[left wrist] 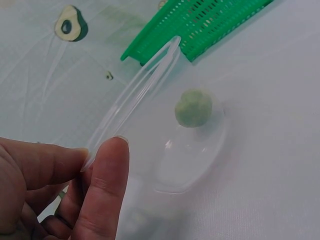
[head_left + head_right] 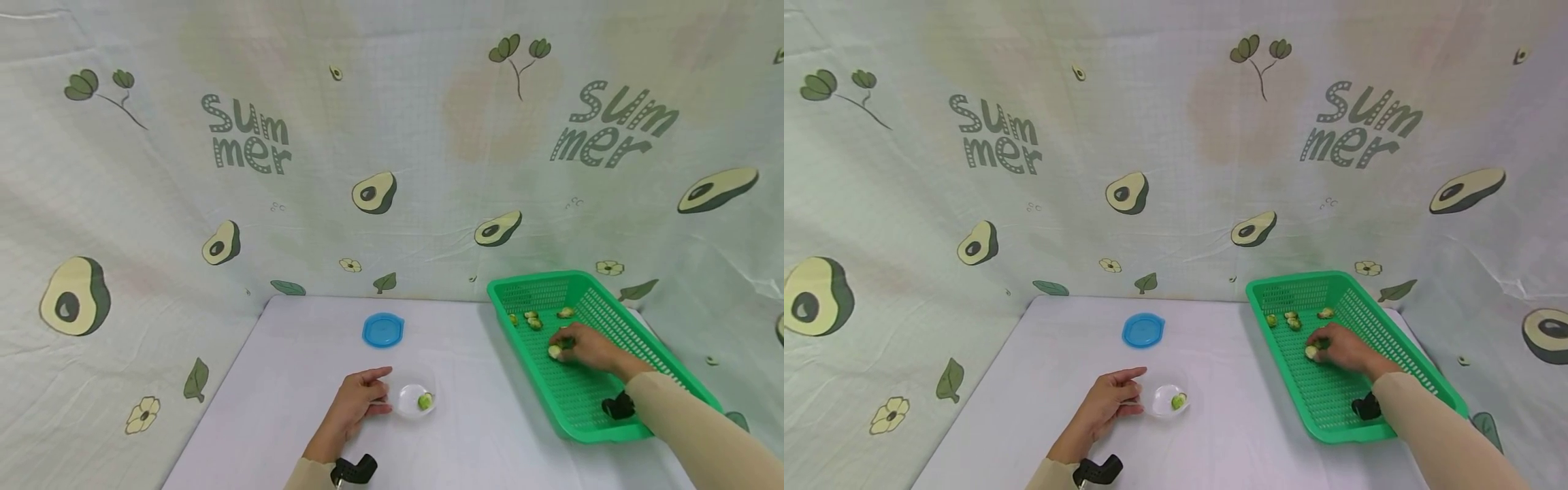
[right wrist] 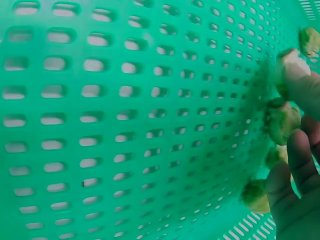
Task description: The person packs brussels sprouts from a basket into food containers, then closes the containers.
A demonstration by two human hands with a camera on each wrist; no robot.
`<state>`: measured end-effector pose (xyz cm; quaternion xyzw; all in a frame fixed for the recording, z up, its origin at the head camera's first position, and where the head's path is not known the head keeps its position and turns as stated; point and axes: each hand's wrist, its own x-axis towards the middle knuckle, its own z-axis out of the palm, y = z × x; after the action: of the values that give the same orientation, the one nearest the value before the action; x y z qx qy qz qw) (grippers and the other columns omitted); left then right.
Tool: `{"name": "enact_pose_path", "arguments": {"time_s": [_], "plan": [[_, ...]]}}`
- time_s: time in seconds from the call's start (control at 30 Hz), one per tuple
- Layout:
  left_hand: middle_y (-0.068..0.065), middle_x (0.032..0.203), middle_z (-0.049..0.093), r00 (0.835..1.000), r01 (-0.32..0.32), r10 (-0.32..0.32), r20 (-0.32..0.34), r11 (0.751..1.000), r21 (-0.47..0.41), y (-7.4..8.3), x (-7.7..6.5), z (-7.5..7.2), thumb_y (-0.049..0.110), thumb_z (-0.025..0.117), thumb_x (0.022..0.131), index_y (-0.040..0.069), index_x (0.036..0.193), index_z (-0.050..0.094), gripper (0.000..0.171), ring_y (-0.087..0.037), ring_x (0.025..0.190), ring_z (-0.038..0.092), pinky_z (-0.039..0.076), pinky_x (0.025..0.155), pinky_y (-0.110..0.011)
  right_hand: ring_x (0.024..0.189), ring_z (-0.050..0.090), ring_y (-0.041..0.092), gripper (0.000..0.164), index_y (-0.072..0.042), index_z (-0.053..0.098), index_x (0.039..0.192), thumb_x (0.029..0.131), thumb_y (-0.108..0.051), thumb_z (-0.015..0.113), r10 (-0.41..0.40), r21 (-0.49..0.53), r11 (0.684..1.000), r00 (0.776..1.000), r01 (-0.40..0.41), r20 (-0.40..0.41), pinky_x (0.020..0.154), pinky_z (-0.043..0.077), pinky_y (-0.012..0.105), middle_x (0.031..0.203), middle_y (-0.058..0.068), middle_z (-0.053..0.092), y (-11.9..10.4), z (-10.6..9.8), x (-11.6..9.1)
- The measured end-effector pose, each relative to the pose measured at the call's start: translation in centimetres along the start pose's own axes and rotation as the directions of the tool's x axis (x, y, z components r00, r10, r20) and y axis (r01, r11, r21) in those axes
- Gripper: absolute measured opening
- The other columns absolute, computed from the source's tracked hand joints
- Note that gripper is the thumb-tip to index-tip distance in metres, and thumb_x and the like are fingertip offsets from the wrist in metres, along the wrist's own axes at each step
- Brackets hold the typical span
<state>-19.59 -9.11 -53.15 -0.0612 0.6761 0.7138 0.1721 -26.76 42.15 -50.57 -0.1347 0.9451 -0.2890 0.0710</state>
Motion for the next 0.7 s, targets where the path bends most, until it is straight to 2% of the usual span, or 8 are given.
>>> {"name": "enact_pose_path", "arguments": {"time_s": [0.1,0.3,0.53,0.7], "plan": [[-0.004,0.092,0.06,1.0,-0.004,0.004,0.001,1.0,0.003,0.0,0.0,0.0,-0.003,0.067,0.097,-0.002,0.144,0.062,0.048,-0.015,0.079,0.063,0.067,0.071,-0.03,0.112,0.062,0.044,0.031,0.003,0.074,0.119,0.091,-0.01,0.079,0.008,0.04,0.999,1.0,-0.008,0.0,0.089,0.057,0.056,0.124,0.025,0.067,-0.6,-0.2,-0.2],[-0.004,0.092,0.06,1.0,-0.015,0.015,0.006,1.0,0.0,0.0,-0.1,0.1,-0.002,0.067,0.097,-0.002,0.145,0.061,0.048,-0.015,0.079,0.063,0.067,0.07,-0.029,0.099,0.066,0.025,0.039,0.007,0.069,0.127,0.097,-0.017,0.076,0.054,0.138,0.989,0.998,-0.052,-0.014,0.077,0.058,0.036,0.12,0.022,0.069,-1.5,-0.6,-0.5],[-0.003,0.091,0.06,1.0,-0.013,0.013,0.005,1.0,0.004,-0.2,0.1,0.1,-0.003,0.067,0.098,-0.002,0.145,0.061,0.048,-0.015,0.078,0.063,0.067,0.069,-0.03,0.119,0.065,0.04,0.047,0.01,0.06,0.137,0.102,-0.02,0.071,0.087,0.237,0.969,0.995,-0.073,-0.049,0.085,0.063,0.039,0.142,0.035,0.056,-1.6,-1.0,-0.6],[-0.004,0.091,0.06,1.0,-0.006,0.006,0.0,1.0,0.007,-0.2,0.1,0.0,-0.002,0.067,0.097,-0.001,0.145,0.061,0.048,-0.015,0.078,0.063,0.067,0.069,-0.03,0.11,0.069,0.03,0.051,0.007,0.059,0.141,0.103,-0.025,0.07,0.09,0.268,0.961,0.994,-0.071,-0.063,0.083,0.063,0.042,0.146,0.035,0.052,-2.2,-1.2,-0.6]]}}
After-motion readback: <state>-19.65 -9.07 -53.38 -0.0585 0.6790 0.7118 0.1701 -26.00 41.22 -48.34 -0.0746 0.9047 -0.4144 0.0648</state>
